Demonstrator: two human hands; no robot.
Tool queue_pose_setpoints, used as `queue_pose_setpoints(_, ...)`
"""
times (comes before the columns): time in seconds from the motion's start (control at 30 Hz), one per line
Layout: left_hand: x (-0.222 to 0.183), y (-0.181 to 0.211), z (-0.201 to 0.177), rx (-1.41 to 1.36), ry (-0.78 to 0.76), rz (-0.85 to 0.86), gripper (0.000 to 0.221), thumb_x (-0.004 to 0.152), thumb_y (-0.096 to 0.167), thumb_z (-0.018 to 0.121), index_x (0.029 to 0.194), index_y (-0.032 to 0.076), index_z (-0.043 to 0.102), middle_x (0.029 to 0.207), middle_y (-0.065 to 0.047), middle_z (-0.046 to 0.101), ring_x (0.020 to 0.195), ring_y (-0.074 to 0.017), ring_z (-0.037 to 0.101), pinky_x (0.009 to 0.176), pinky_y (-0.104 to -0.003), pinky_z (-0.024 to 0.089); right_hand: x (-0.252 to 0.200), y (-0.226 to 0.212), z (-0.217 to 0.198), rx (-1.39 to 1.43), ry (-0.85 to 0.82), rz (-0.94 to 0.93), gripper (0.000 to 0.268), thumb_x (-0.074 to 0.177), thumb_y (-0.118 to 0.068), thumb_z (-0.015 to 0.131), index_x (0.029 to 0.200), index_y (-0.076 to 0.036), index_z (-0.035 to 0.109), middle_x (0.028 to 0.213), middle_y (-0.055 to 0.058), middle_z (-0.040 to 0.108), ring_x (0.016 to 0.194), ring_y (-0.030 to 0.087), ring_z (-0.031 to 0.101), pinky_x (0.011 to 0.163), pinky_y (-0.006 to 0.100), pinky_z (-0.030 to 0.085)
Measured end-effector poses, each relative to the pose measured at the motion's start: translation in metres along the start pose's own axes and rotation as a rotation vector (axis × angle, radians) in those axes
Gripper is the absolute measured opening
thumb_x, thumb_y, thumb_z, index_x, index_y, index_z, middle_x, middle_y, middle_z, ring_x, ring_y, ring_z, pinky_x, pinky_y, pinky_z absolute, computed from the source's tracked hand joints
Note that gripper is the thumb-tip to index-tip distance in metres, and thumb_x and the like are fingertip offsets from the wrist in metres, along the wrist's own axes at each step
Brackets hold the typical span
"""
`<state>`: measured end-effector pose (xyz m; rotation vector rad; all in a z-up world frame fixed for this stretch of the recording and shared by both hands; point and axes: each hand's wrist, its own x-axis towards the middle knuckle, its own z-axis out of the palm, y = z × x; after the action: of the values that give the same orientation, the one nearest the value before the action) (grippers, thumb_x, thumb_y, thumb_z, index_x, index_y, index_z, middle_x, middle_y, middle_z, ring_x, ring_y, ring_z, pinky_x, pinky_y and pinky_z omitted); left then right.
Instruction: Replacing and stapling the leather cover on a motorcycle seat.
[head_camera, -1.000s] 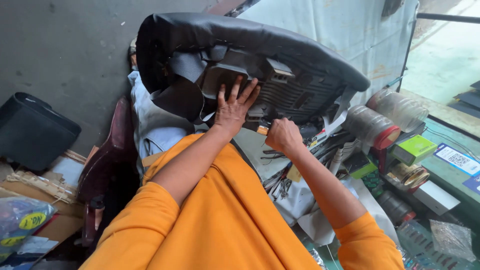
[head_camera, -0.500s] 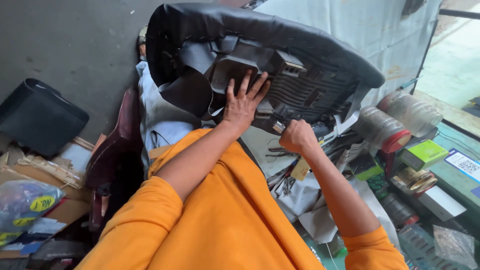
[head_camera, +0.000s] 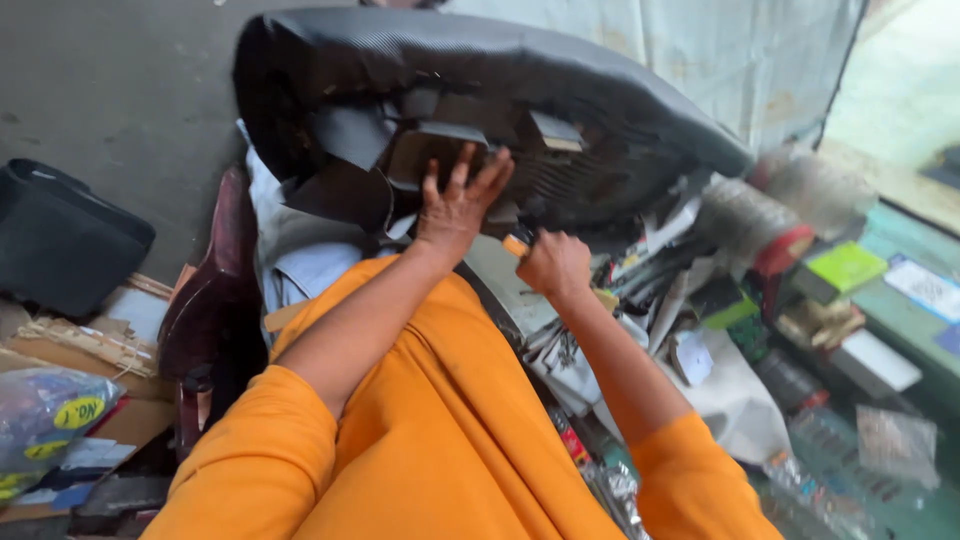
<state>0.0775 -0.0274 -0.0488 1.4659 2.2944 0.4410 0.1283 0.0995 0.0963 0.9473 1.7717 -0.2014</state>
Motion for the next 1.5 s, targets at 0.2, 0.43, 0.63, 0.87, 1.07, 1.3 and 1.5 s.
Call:
queue_pose_setpoints(0.2, 0.032, -0.013, -0.051, -0.077, -0.069, 0.021, 0.096, 0.085, 0.027, 0.073, 0.168, 0.023, 0.027, 0.174, -0.001, -0.003, 0.158, -0.0396, 0.003, 0.118, -0.068, 0.019, -0.018, 0.018, 0.000, 0.049, 0.148, 0.050, 0.025, 0.077, -0.020, 0.066, 0.097, -0.005, 0.071, 0.094, 0.023, 0.073, 0.089, 0.043, 0.071, 0.080, 0.050, 0.058)
queue_pose_setpoints(0.43, 0.043, -0.018, -0.065, -0.174, -0.216, -0.044, 0.128, 0.060, 0.047, 0.091, 0.166, 0.022, 0.024, 0.172, -0.006, -0.007, 0.157, -0.0403, -0.001, 0.120, -0.068, 0.015, -0.062, 0.060, 0.000, 0.185, 0.133, -0.096, 0.046, 0.075, -0.023, 0.076, 0.113, 0.001, 0.064, 0.108, 0.025, 0.069, 0.109, 0.043, 0.062, 0.093, 0.049, 0.049)
queue_pose_setpoints(0.63, 0.044, -0.020, -0.075, -0.202, -0.276, -0.040, 0.128, 0.062, 0.045, 0.090, 0.167, 0.022, 0.021, 0.172, -0.006, -0.009, 0.157, -0.0398, -0.003, 0.120, -0.069, 0.013, -0.067, 0.034, -0.015, 0.642, -0.052, 0.110, 0.033, 0.080, -0.020, 0.070, 0.105, 0.002, 0.071, 0.090, 0.023, 0.069, 0.067, 0.034, 0.058, 0.058, 0.045, 0.045)
queue_pose_setpoints(0.87, 0.042, -0.015, -0.057, -0.177, -0.252, -0.040, 0.109, 0.076, 0.031, 0.079, 0.167, 0.023, 0.021, 0.172, -0.006, -0.011, 0.157, -0.0398, -0.002, 0.120, -0.068, 0.011, -0.032, -0.008, -0.009, 0.986, -0.306, 0.411, 0.027, 0.086, -0.019, 0.060, 0.094, 0.003, 0.073, 0.066, 0.020, 0.066, 0.027, 0.025, 0.044, 0.031, 0.041, 0.030)
queue_pose_setpoints(1.07, 0.039, -0.011, -0.043, -0.150, -0.181, -0.047, 0.088, 0.089, 0.019, 0.062, 0.167, 0.024, 0.022, 0.173, -0.004, -0.010, 0.158, -0.0383, 0.001, 0.119, -0.068, 0.011, -0.010, -0.010, 0.004, 1.051, -0.289, 0.474, 0.030, 0.085, -0.019, 0.061, 0.089, 0.010, 0.070, 0.061, 0.021, 0.064, 0.028, 0.027, 0.047, 0.033, 0.043, 0.038)
queue_pose_setpoints(1.3, 0.035, -0.014, -0.032, -0.115, -0.135, -0.011, 0.087, 0.091, 0.017, 0.061, 0.168, 0.023, 0.021, 0.173, -0.003, -0.011, 0.158, -0.0381, 0.001, 0.119, -0.067, 0.013, 0.007, -0.027, -0.001, 0.968, -0.285, 0.548, 0.031, 0.084, -0.020, 0.061, 0.081, 0.010, 0.069, 0.062, 0.023, 0.064, 0.033, 0.033, 0.053, 0.036, 0.047, 0.041)
queue_pose_setpoints(1.5, 0.036, -0.016, -0.029, -0.080, -0.184, -0.006, 0.091, 0.089, 0.014, 0.060, 0.169, 0.023, 0.018, 0.173, -0.002, -0.011, 0.157, -0.0383, 0.000, 0.118, -0.067, 0.015, 0.015, -0.049, 0.020, 0.915, -0.107, 0.652, 0.027, 0.081, -0.015, 0.061, 0.081, 0.011, 0.069, 0.068, 0.020, 0.068, 0.046, 0.033, 0.064, 0.039, 0.049, 0.050)
